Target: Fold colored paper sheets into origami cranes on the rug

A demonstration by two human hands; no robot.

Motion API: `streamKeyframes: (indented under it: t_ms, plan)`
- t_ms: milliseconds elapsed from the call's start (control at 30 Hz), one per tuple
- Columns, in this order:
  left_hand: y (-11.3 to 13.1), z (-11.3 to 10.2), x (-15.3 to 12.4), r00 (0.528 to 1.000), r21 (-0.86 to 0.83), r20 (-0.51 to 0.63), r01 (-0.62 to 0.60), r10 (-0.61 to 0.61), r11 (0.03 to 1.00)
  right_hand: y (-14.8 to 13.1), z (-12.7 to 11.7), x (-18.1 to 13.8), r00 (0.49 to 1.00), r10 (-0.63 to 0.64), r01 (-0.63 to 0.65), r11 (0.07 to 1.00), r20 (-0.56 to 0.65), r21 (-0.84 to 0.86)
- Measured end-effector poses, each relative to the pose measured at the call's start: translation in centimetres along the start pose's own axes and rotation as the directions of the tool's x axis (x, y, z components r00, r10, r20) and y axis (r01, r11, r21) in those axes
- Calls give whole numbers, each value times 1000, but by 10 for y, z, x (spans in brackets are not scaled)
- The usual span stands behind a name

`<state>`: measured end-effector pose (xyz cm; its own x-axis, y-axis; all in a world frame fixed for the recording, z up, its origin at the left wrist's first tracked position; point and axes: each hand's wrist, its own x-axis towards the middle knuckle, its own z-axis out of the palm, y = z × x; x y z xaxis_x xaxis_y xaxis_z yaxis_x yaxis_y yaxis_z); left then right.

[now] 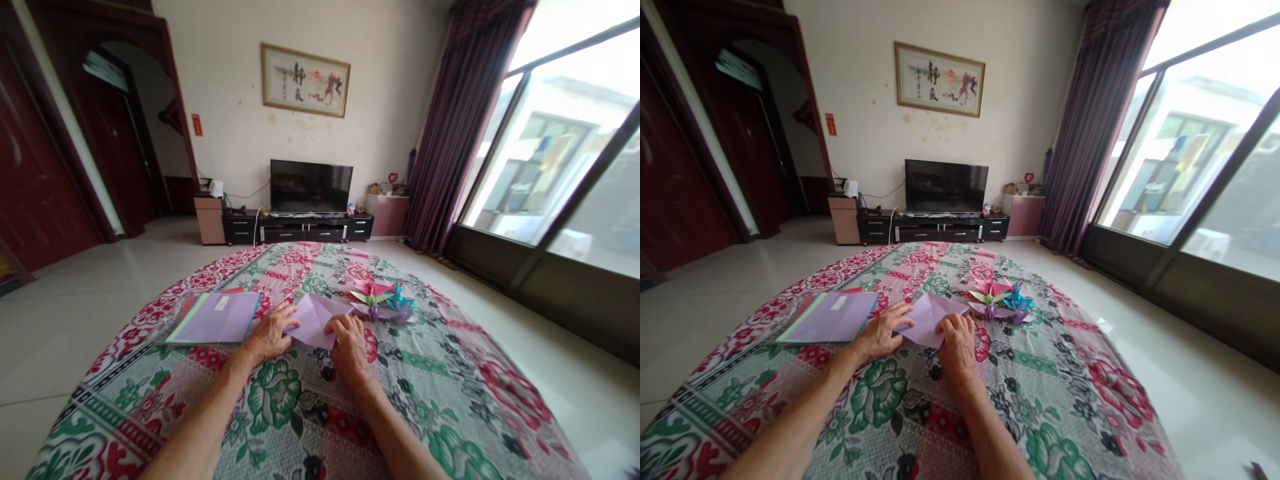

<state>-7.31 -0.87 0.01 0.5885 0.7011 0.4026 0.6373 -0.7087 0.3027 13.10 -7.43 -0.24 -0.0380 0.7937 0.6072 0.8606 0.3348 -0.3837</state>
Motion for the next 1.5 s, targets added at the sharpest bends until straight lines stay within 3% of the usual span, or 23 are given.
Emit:
streamKeyframes:
  t_ms: [167, 300, 433, 567, 800, 1067, 1300, 1500]
  plan:
    - [2, 4, 1, 999, -30, -4, -49, 49, 998, 1, -2, -3, 999, 33, -33, 999, 35, -8]
    - [8, 3, 1, 994, 25, 74, -78, 76, 997, 4, -7, -6, 986, -1, 5, 1000, 168, -28]
    - [9, 6, 2, 985, 26, 79, -157, 155, 987, 7, -15, -10, 954, -25, 39, 998, 297, -42]
    - [8, 12, 1, 983, 33, 99, -159, 155, 987, 7, -26, -11, 915, -29, 59, 996, 402, -62]
    - [13, 7, 4, 976, -36, 123, -174, 177, 984, -8, -28, -8, 928, 7, 43, 991, 373, -125]
    - [22, -2, 6, 991, -76, 108, -71, 78, 995, -10, -18, -12, 916, -53, 107, 988, 398, -114]
    - [15, -5, 4, 976, -335, 53, 215, -210, 917, -7, -16, -17, 943, -61, 81, 996, 327, -48]
    - [10, 3, 8, 965, -390, -4, 239, -261, 889, -10, -22, -17, 956, -94, 89, 996, 279, 31]
